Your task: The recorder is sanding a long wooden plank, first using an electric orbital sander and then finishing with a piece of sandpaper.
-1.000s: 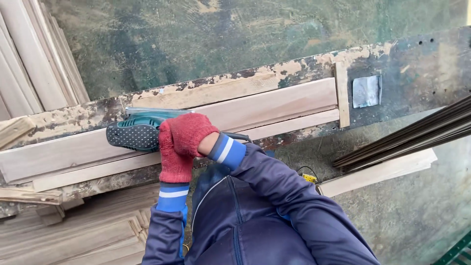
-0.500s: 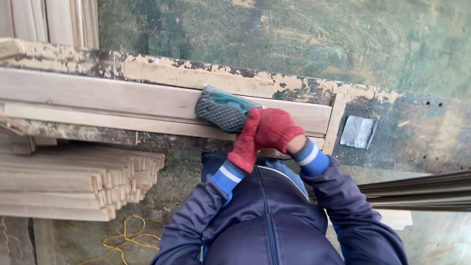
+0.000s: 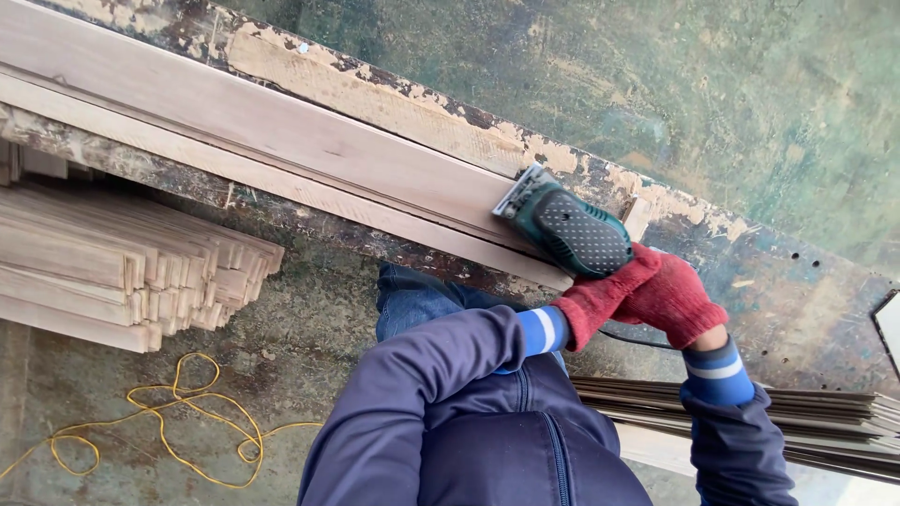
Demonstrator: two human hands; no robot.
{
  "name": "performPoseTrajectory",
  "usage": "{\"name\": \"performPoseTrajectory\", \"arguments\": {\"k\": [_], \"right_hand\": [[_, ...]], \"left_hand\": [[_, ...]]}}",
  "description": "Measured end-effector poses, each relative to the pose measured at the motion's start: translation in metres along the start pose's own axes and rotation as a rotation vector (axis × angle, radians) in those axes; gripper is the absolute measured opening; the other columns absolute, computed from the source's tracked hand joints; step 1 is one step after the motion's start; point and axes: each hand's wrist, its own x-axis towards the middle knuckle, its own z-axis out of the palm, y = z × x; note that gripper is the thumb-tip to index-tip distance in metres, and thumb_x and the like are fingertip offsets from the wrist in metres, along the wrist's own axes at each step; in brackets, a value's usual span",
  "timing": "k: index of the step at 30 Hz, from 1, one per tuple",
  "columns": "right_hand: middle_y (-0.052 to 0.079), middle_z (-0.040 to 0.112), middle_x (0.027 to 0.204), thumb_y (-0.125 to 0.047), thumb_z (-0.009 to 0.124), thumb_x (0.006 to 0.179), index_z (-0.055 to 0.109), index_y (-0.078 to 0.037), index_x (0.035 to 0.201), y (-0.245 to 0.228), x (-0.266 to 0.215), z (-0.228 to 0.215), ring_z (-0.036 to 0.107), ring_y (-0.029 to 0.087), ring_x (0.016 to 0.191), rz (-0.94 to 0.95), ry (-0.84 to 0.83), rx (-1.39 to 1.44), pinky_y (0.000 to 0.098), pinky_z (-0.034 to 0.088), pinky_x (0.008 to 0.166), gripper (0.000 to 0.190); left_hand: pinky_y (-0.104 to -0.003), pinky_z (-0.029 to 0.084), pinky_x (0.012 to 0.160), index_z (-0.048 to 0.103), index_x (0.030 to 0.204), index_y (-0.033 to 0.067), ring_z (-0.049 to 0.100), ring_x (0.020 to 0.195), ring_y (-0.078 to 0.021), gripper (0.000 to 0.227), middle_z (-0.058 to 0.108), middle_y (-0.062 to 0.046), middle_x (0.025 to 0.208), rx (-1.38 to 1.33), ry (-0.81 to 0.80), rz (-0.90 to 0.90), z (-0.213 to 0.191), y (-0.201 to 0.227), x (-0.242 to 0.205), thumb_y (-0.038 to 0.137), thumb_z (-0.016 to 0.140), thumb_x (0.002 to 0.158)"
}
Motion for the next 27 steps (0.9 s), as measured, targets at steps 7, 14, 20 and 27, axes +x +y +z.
{"name": "performPoseTrajectory", "arguments": {"k": [7, 14, 20, 27], "right_hand": [[0.011, 0.079, 0.093, -0.035, 0.079, 0.068, 0.069, -0.014, 0.106, 0.103, 0.037, 0.032, 0.076, 0.033, 0.092, -0.223, 0.098, -0.086, 0.0453, 0.06, 0.08, 0.044], [0.009, 0.078, 0.115, -0.021, 0.077, 0.081, 0.069, -0.012, 0.132, 0.087, 0.031, 0.016, 0.072, 0.022, 0.096, -0.244, 0.032, 0.186, 0.0362, 0.054, 0.081, 0.052], [0.012, 0.078, 0.099, -0.043, 0.074, 0.072, 0.075, -0.023, 0.115, 0.036, 0.031, 0.023, 0.071, 0.038, 0.108, -0.136, 0.03, 0.207, 0.0527, 0.057, 0.095, 0.047], [0.011, 0.079, 0.099, -0.048, 0.064, 0.075, 0.071, -0.035, 0.124, -0.098, -0.022, -0.01, 0.072, 0.037, 0.108, -0.147, -0.029, 0.062, 0.0494, 0.058, 0.101, 0.051]], "left_hand": [[-0.038, 0.061, 0.059, 0.061, 0.116, -0.0006, 0.068, 0.072, -0.0277, 0.086, 0.068, -0.018, 0.097, 0.181, -0.127, -0.033, 0.028, 0.014, -0.059, 0.058, 0.087, 0.059], [-0.027, 0.057, 0.06, 0.067, 0.115, -0.0024, 0.064, 0.069, -0.0186, 0.085, 0.069, -0.013, 0.094, 0.282, -0.218, 0.042, 0.016, 0.037, -0.085, 0.062, 0.077, 0.06], [-0.073, 0.059, 0.068, 0.051, 0.12, -0.0209, 0.067, 0.074, -0.0582, 0.1, 0.065, -0.041, 0.092, -0.166, -0.154, -0.278, -0.028, 0.052, -0.047, 0.036, 0.102, 0.055], [-0.063, 0.065, 0.073, 0.064, 0.118, -0.0109, 0.075, 0.085, -0.0455, 0.075, 0.067, -0.036, 0.105, -0.225, 0.03, -0.01, -0.069, 0.085, -0.131, 0.022, 0.104, 0.064]]}}
